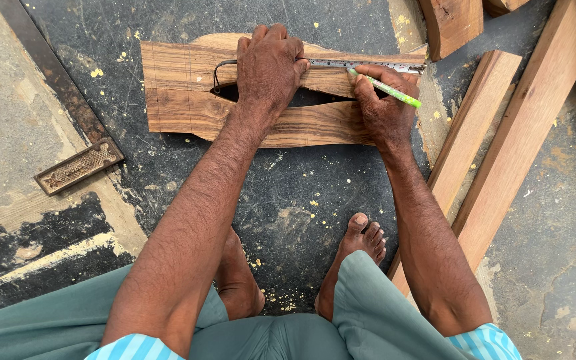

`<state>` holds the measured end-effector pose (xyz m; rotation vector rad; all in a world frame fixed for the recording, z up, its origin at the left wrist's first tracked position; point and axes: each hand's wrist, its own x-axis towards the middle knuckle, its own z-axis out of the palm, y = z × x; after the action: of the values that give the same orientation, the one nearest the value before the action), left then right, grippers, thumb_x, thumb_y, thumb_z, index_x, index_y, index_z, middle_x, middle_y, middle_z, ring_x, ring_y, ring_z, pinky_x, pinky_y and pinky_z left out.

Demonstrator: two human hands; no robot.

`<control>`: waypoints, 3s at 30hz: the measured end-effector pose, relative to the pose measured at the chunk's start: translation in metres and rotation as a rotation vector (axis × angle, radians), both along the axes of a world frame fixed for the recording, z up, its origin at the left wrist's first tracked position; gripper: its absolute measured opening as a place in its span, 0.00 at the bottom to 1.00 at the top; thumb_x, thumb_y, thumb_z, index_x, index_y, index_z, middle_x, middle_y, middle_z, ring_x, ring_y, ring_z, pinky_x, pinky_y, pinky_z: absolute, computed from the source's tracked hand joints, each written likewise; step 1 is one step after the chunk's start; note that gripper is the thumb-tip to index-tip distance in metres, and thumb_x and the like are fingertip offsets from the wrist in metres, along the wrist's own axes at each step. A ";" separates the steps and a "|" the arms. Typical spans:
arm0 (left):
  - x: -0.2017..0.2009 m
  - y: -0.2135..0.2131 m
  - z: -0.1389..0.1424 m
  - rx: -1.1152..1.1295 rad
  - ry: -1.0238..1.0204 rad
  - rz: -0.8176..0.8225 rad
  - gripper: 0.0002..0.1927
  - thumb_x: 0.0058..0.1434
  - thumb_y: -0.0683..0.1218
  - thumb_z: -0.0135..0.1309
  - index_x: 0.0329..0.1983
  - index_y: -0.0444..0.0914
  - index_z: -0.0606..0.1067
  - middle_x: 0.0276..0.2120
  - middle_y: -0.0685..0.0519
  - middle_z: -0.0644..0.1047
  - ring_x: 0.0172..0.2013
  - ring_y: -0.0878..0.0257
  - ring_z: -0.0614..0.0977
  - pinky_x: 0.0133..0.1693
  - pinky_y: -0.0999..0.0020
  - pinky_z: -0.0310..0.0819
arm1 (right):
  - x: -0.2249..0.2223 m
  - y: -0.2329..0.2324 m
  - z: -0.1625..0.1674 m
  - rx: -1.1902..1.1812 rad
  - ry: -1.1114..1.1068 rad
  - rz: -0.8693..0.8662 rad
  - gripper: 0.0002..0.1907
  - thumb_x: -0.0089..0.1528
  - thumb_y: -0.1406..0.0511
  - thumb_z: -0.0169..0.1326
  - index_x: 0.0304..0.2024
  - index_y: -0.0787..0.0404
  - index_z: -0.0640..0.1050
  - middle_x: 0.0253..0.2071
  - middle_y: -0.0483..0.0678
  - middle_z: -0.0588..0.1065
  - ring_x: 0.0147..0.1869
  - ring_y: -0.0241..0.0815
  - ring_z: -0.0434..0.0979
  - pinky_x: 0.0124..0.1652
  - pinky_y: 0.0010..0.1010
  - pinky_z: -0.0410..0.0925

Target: The person sits on the floor marking curved wooden furniture parts with a pencil. They measure pieces with a tape measure, position a try square against the wood, and scribe straight guide lines across several boards, repositioning the square and pencil marks on different pieces.

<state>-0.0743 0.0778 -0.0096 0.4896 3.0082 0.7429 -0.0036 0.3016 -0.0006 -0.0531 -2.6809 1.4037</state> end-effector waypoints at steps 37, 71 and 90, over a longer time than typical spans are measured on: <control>0.123 0.093 0.071 0.598 -0.741 -0.208 0.22 0.62 0.64 0.57 0.41 0.43 0.79 0.41 0.54 0.75 0.42 0.61 0.78 0.48 0.58 0.77 | 0.236 0.063 0.024 0.566 -0.413 -0.522 0.53 0.58 0.52 0.71 0.71 0.73 0.58 0.62 0.70 0.66 0.65 0.65 0.65 0.63 0.57 0.59; 0.060 0.031 -0.014 0.293 -0.282 0.324 0.36 0.75 0.62 0.30 0.78 0.36 0.54 0.59 0.40 0.75 0.62 0.49 0.74 0.70 0.47 0.61 | 0.169 -0.106 0.014 -0.049 -0.250 -0.072 0.48 0.53 0.61 0.68 0.69 0.69 0.60 0.58 0.66 0.67 0.57 0.64 0.74 0.51 0.50 0.71; 0.066 0.031 -0.030 0.056 -0.150 0.047 0.30 0.77 0.60 0.31 0.79 0.47 0.53 0.78 0.42 0.56 0.78 0.47 0.50 0.75 0.41 0.29 | 0.177 -0.105 -0.003 -0.048 -0.210 -0.119 0.44 0.56 0.61 0.67 0.68 0.72 0.62 0.54 0.66 0.70 0.53 0.58 0.78 0.46 0.46 0.76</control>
<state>-0.0087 0.1088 -0.0395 0.3479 2.8762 0.8296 0.1737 0.1965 -0.0034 -0.3771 -2.7531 1.5013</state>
